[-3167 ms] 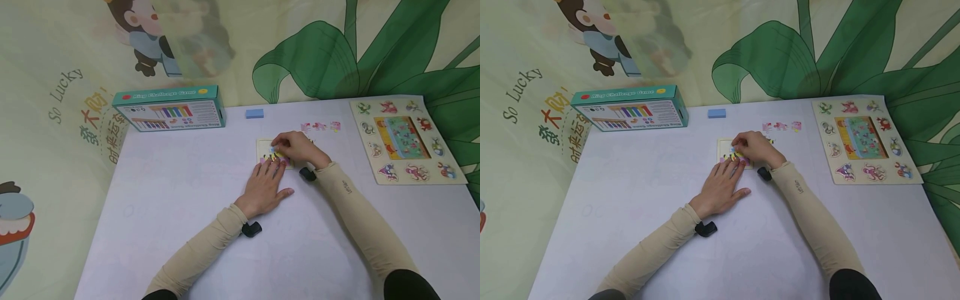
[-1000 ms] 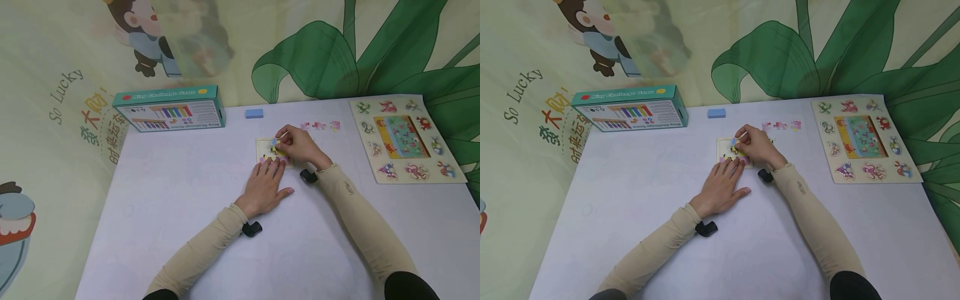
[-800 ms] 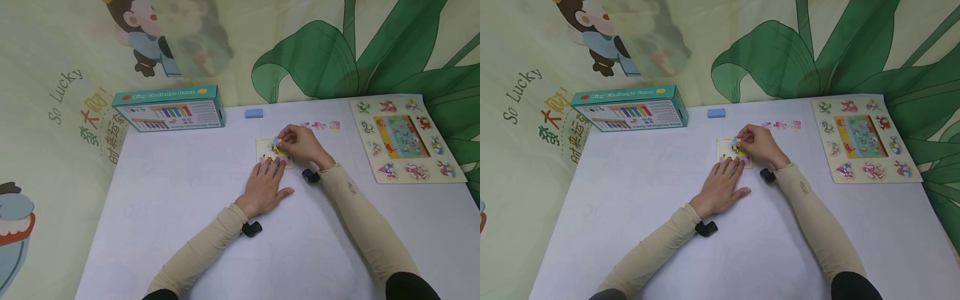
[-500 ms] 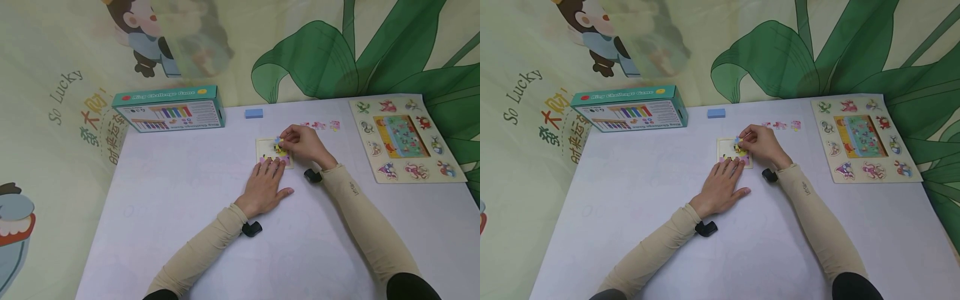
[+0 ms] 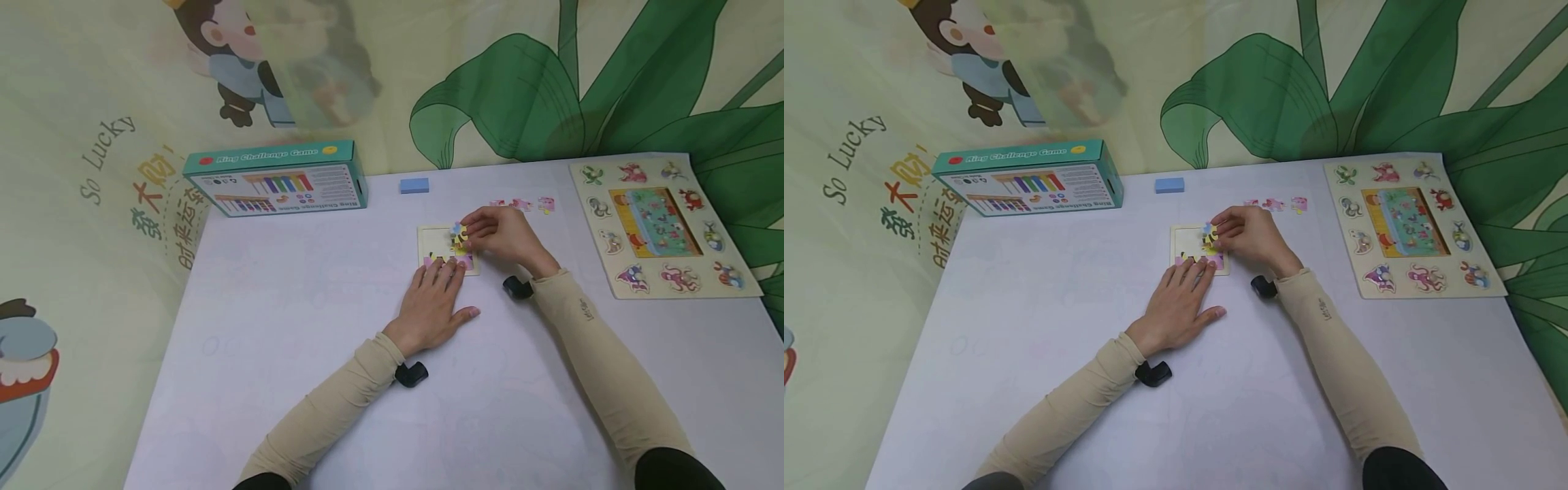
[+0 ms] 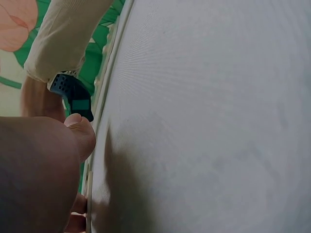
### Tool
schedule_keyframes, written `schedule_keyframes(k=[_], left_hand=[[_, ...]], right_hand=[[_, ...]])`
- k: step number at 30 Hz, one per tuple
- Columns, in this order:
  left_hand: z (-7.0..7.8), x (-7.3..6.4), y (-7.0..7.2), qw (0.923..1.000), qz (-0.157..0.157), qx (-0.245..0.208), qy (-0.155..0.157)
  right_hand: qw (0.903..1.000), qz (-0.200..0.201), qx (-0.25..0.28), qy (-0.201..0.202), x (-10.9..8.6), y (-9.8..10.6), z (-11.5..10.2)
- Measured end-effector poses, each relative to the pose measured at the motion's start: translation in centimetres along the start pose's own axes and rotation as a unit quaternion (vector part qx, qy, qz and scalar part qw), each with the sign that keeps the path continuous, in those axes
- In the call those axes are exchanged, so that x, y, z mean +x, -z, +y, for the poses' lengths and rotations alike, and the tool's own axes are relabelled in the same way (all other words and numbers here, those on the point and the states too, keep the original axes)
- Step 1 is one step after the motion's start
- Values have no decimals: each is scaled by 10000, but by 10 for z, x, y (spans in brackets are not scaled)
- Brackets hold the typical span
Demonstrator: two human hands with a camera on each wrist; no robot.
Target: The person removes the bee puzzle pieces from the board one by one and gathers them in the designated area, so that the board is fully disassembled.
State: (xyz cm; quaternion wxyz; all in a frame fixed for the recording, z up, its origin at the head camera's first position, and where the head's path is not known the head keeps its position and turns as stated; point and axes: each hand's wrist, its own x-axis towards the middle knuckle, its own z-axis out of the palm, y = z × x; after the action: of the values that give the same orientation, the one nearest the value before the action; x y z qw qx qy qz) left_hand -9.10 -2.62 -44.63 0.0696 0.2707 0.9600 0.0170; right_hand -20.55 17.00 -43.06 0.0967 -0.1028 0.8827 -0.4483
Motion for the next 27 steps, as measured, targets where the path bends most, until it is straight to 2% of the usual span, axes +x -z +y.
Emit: schedule_keyframes(k=[13, 19, 27], left_hand=[[0, 0, 2, 10000, -32, 42, 31], [-1, 0, 3, 10000, -11, -66, 15], [-2, -2, 0, 9998, 18, -192, 29]], right_hand=[[9978, 207, -408, 476, -8, 28, 13], [9975, 440, -503, 244, -13, 45, 19], [9970, 497, -513, -314, -21, 69, 29]])
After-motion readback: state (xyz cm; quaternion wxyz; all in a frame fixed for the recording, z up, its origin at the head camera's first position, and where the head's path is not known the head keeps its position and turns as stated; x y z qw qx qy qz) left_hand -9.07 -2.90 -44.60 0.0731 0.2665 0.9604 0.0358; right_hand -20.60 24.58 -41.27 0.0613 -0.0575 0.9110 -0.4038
